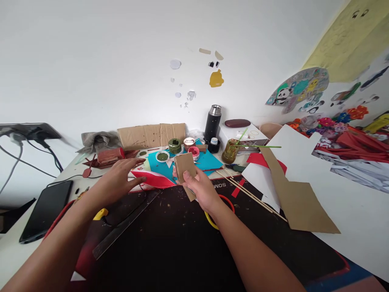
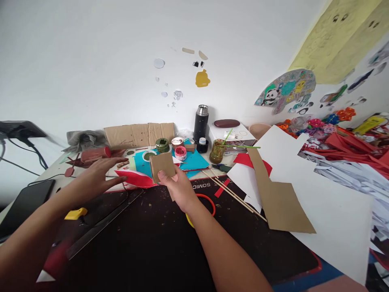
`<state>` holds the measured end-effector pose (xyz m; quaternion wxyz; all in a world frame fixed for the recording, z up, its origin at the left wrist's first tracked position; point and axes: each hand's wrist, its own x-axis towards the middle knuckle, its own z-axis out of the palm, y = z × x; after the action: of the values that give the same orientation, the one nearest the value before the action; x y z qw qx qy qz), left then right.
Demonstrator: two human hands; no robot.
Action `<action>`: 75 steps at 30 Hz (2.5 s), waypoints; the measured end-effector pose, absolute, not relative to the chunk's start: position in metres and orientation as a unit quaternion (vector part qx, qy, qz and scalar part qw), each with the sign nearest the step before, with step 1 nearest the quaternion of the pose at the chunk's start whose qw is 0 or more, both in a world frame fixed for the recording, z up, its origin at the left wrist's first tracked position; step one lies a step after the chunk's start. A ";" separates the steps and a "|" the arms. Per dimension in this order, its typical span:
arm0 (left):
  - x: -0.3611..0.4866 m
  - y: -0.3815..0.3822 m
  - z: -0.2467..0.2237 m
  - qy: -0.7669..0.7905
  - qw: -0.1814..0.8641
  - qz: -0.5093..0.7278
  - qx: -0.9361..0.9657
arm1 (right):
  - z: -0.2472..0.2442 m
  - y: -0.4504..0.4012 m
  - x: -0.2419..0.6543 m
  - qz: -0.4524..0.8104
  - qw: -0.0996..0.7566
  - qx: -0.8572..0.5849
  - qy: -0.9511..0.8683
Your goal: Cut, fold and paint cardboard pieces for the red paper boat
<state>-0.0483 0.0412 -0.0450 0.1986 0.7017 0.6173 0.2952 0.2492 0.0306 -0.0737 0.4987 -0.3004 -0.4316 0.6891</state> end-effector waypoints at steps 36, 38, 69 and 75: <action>0.001 0.012 -0.013 0.470 0.507 0.408 0.597 | -0.068 0.023 0.249 0.731 0.435 -0.250 -0.463; 0.009 0.007 -0.009 0.472 0.513 0.415 0.585 | -0.065 0.020 0.248 0.725 0.430 -0.249 -0.477; -0.012 0.016 -0.016 0.542 0.362 0.228 0.724 | -0.056 -0.001 0.255 0.414 0.078 -0.334 -0.843; -0.015 0.016 -0.012 0.530 0.370 0.216 0.732 | -0.062 -0.011 0.250 0.347 -0.021 -0.270 -0.898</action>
<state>-0.0149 0.0157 -0.0119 0.3697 0.7319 0.5303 0.2157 0.2500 -0.0107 -0.0615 -0.0205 -0.2702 -0.8980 0.3466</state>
